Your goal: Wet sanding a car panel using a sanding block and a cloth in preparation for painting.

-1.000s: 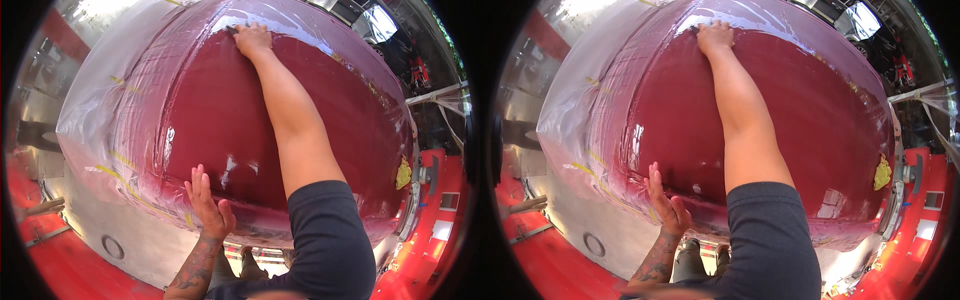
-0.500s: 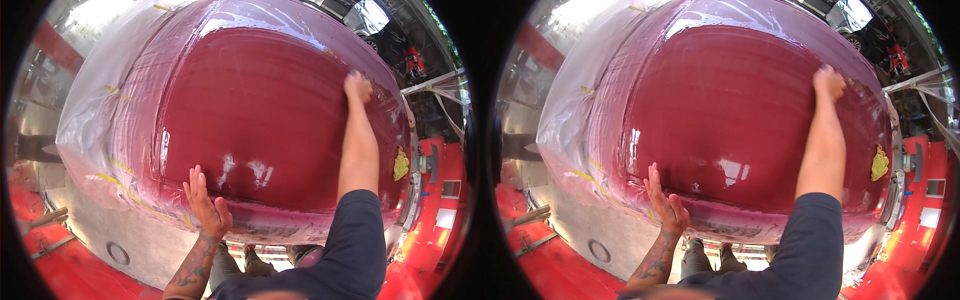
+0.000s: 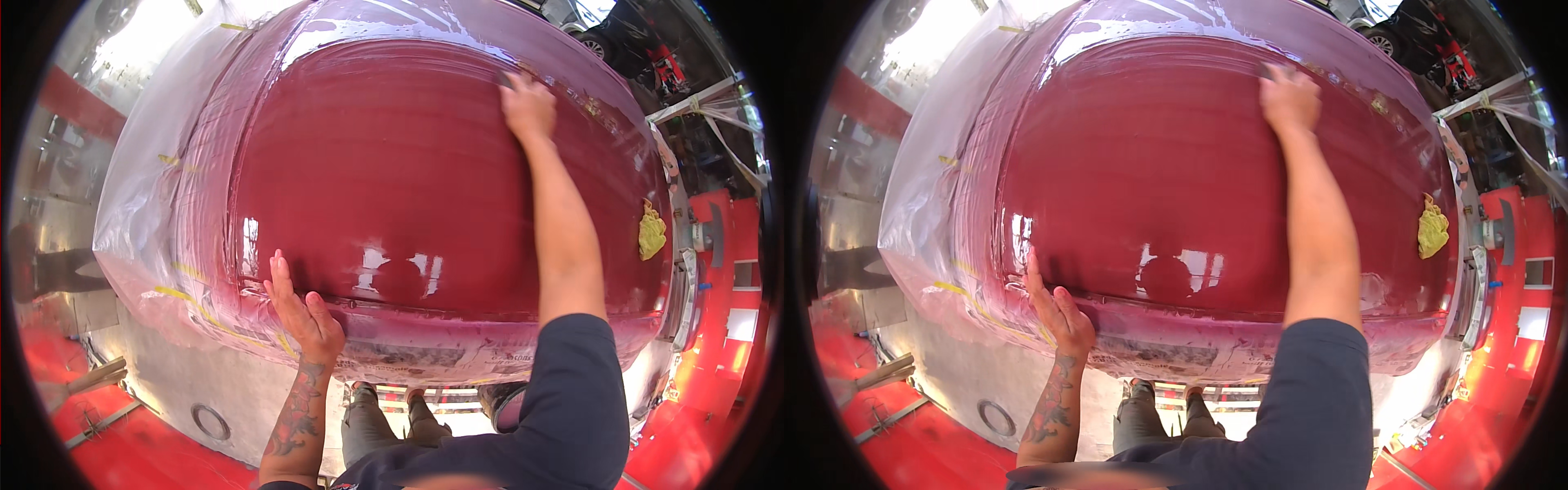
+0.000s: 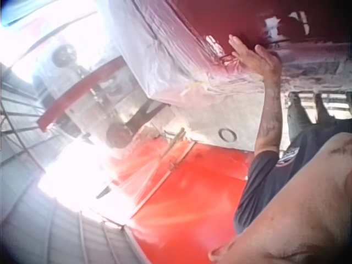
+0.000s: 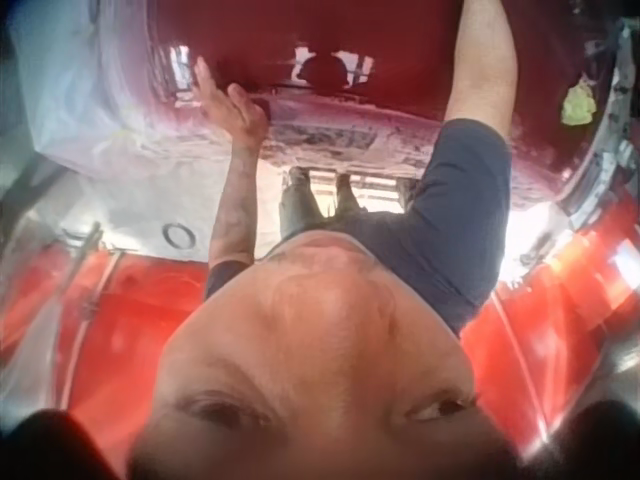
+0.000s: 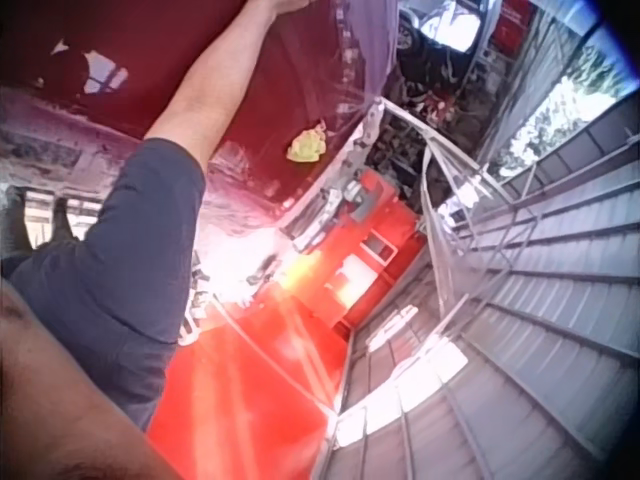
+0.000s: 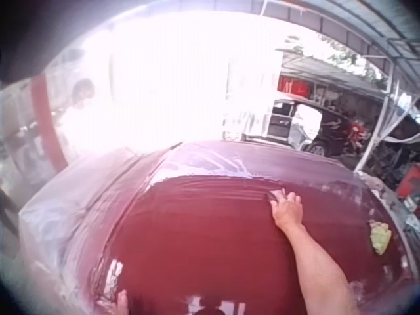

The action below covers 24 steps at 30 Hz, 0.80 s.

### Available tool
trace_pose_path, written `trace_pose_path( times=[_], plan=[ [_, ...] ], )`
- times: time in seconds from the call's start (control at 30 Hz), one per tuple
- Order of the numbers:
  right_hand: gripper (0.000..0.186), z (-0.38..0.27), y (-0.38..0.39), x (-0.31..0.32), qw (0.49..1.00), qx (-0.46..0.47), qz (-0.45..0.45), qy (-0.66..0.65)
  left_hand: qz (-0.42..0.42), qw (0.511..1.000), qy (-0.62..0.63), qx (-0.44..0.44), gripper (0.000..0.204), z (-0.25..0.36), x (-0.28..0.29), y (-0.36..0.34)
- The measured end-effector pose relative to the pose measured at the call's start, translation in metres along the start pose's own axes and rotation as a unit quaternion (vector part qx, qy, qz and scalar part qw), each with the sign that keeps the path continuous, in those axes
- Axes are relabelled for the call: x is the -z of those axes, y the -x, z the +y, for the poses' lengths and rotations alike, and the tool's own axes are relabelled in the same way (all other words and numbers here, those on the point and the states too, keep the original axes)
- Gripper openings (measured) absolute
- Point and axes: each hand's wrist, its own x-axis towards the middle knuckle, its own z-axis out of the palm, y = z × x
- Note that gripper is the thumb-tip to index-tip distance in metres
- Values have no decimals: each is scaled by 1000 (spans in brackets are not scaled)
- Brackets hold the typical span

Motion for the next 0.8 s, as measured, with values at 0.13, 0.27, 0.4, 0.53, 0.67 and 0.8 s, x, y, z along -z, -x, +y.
trace_pose_path(
  times=[0.13, 0.27, 0.4, 0.53, 0.67, 0.8],
  plan=[
    [38, 138, 46, 36, 966, -242, -53, 73, -6, 1000, 12, 6, 56, 6, 1, 2],
    [35, 50, 40, 32, 971, -228, -41, 56, -10, 1000, 5, 9, 61, 7, 3, 1],
    [41, -156, 23, -1, 982, -116, 17, -148, -1, 1000, 19, -6, 59, 18, -11, -3],
    [31, -312, 115, 58, 965, 185, -75, -168, 23, 1000, -8, 1, 56, 5, -5, -2],
    [34, -229, 122, 64, 969, 172, -36, -175, 32, 999, -26, -6, 56, -3, 0, 0],
    [37, -14, 135, 79, 999, -22, 1, -23, 19, 1000, -22, -8, 54, 3, -1, -2]
  ],
)
